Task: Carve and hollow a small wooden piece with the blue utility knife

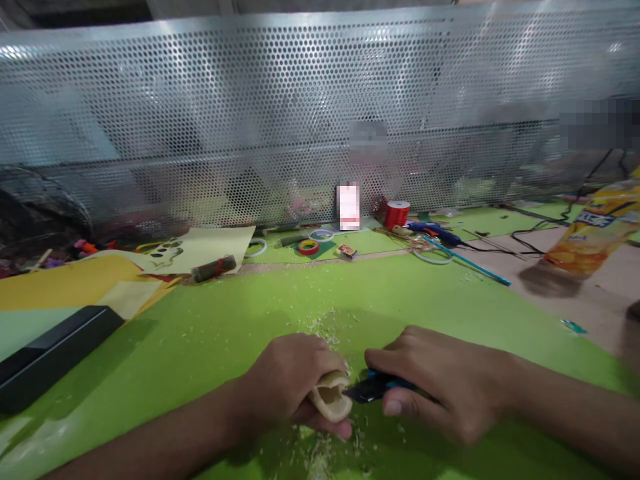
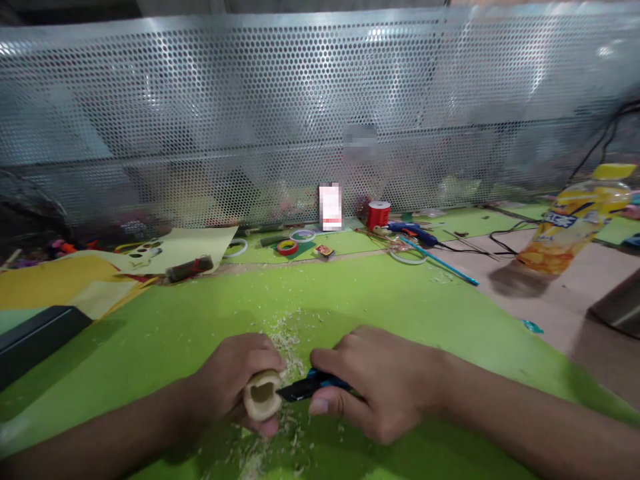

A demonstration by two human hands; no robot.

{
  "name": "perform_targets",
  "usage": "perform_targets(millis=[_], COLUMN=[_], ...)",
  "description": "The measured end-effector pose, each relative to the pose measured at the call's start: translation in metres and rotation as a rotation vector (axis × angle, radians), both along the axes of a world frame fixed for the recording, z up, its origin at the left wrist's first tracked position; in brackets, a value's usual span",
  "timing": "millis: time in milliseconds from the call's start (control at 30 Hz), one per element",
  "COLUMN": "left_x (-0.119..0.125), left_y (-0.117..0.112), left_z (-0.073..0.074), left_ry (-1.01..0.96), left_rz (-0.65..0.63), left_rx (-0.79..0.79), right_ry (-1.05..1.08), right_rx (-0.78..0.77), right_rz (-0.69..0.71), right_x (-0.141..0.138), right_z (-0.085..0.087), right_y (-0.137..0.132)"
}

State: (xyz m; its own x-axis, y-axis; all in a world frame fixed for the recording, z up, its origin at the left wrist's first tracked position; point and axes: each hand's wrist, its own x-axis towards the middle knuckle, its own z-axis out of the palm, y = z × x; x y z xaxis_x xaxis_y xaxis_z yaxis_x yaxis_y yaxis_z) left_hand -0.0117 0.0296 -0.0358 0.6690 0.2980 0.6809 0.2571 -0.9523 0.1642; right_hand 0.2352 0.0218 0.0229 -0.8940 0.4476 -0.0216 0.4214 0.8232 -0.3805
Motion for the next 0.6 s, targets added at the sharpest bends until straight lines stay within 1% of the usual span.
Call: perform_targets(millis=[133, 300, 433, 533, 600], left_x=[0.001, 0.000, 0.001, 0.002, 0.001], left_y=[-0.001, -0.004, -0.007, -0.007, -0.006], left_z=[0.002, 0.006, 0.012, 0.010, 0.007], left_ry=[-0.001, 0.015, 0.099, 0.149, 0.109], left_rz=[0.006, 0.044, 0.083, 0.091, 0.081], left_rx=[0.048, 0.073, 0.170, 0.213, 0.171], right_ry=[-0.028, -0.043, -0.078, -0.095, -0.084], right_rx=[0.027, 0.045, 0.025, 0.021, 0.031], right_rz=[-0.016, -0.031, -0.067, -0.098, -0.107], right_x=[-0.004, -0.006, -0.006, -0.007, -0.008], right_z=[-0.001, -0.002, 0.001, 0.003, 0.003], right_y=[-0.002, -0.004, -0.009, -0.013, -0.014])
